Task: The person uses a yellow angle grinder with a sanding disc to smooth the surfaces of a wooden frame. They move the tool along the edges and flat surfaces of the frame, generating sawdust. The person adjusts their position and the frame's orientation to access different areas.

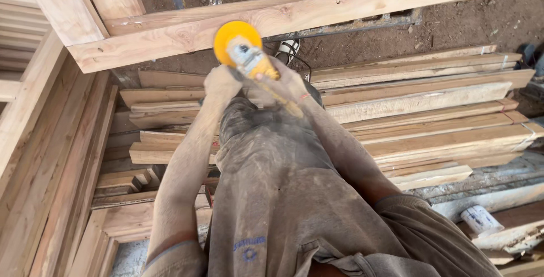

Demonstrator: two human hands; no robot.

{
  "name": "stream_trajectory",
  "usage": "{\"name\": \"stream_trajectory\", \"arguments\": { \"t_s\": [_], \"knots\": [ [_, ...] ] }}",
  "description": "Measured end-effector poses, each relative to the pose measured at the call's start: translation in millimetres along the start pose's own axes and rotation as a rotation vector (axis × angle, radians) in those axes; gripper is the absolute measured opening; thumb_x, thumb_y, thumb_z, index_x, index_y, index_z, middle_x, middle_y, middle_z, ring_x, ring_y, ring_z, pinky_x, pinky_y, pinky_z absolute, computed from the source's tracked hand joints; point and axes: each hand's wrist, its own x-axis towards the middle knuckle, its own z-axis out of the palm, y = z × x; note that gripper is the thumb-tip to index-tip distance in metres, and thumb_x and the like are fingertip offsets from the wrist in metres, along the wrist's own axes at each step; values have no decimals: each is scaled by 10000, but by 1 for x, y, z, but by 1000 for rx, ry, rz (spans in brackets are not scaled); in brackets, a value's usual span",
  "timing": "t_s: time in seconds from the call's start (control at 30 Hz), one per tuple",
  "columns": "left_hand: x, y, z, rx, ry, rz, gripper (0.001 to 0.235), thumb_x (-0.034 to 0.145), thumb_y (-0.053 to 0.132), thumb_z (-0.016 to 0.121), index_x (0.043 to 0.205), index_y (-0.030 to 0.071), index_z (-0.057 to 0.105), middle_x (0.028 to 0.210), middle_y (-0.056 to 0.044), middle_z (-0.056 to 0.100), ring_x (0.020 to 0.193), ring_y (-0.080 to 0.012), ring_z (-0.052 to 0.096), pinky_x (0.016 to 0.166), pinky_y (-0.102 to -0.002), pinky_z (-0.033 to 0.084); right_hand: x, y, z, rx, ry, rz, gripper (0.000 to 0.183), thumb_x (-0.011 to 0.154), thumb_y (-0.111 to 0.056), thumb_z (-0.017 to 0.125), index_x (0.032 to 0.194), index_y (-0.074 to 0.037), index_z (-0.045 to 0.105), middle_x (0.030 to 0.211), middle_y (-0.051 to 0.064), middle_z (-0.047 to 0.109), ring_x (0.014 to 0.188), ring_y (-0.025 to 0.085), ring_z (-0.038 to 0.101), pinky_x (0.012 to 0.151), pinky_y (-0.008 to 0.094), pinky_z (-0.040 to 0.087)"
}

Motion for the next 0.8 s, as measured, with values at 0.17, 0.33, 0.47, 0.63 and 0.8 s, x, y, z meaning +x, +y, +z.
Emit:
{"name": "stream_trajectory", "arguments": {
  "t_s": [0.17, 0.33, 0.47, 0.63, 0.8],
  "knots": [
    [-15, -119, -33, -20, 15, -102, 502, 920, 512, 632, 955, 30, 767, 948, -263, 726, 987, -435, 697, 862, -517, 556, 34, -73, 84, -273, -206, -90, 1019, 713, -823, 643, 1380, -57, 565, 1204, 215, 726, 1124, 348, 719, 969, 428, 560],
    [-6, -126, -36, -71, 104, -54, 441, 896, 464, 660, 959, 41, 770, 929, -264, 732, 979, -441, 706, 865, -520, 565, 45, -91, 83, -300, -178, -153, 1078, 687, -847, 680, 1319, 16, 543, 1141, 271, 702, 1089, 388, 696, 935, 457, 545],
    [6, -36, -7, -23, 8, -33, 443, 851, 461, 707, 945, 33, 772, 920, -258, 737, 965, -424, 719, 858, -515, 570, 26, -46, 12, -281, -74, -40, 1054, 672, -837, 674, 1309, -4, 577, 1121, 251, 723, 1084, 382, 711, 927, 460, 554],
    [27, 129, 37, 17, -113, 99, 365, 863, 383, 633, 961, 63, 778, 936, -227, 742, 963, -404, 717, 859, -503, 568, 2, 41, -117, -157, 58, 55, 1086, 711, -774, 741, 1406, 21, 483, 1191, 219, 698, 1095, 316, 707, 925, 414, 571],
    [40, 277, 96, 40, -175, 161, 394, 901, 398, 636, 988, 43, 781, 981, -213, 760, 998, -369, 736, 899, -473, 573, -24, 128, -245, -62, 137, 133, 929, 763, -673, 765, 1398, -23, 571, 1207, 169, 716, 1121, 266, 711, 960, 404, 563]
  ]
}}
